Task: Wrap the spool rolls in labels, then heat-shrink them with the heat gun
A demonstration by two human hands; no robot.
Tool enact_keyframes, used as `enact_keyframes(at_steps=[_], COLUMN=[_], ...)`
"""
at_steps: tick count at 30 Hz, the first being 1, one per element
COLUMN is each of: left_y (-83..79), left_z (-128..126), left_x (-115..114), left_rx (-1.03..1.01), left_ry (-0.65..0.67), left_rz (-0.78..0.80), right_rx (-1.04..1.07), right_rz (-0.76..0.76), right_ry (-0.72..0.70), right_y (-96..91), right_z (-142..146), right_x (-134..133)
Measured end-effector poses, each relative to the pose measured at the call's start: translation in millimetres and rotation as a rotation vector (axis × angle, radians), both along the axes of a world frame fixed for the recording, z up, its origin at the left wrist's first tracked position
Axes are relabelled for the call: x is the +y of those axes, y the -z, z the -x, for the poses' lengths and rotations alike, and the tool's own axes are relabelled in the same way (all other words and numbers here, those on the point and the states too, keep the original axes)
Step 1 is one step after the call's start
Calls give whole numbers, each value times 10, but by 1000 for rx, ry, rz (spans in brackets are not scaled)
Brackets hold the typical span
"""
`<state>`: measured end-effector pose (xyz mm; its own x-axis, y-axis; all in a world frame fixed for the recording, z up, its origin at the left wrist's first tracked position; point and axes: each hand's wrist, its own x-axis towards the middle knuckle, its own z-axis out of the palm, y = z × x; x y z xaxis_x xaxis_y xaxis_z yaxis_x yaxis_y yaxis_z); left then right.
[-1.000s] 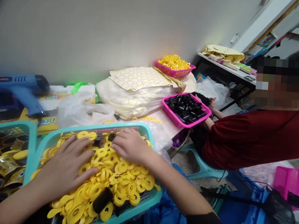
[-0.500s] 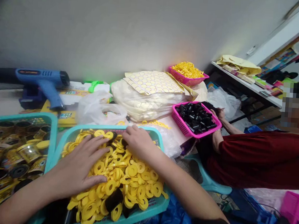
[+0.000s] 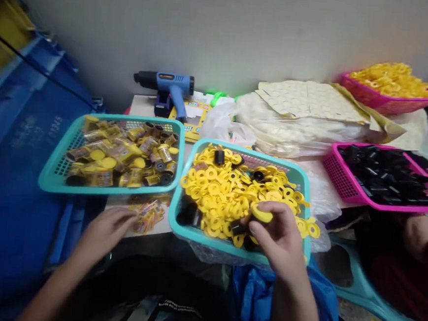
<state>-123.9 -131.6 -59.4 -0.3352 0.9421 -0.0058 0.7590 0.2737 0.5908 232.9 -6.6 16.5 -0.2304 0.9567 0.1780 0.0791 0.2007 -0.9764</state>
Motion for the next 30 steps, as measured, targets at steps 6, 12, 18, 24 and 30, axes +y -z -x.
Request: enact_keyframes(at_steps=[6, 12, 18, 24, 30], left_y=[467, 423, 315, -48, -360], left_z=[-33, 63, 132, -28, -296], left_x=[-71, -36, -163, -247, -199], left_rx=[-179, -289, -328, -601, -737], left_ry=[-147, -263, -333, -404, -332], left_rz=[5, -55, -182, -316, -284], right_rx=[148, 157, 108, 171, 295], right_rz=[45, 115, 188, 317, 457], right_ry=[-117, -216, -220, -368, -445], right_y=[-1, -50, 37, 107, 191], right_z=[516, 683, 717, 969, 1296], right_x=[-304, -421, -488, -567, -541])
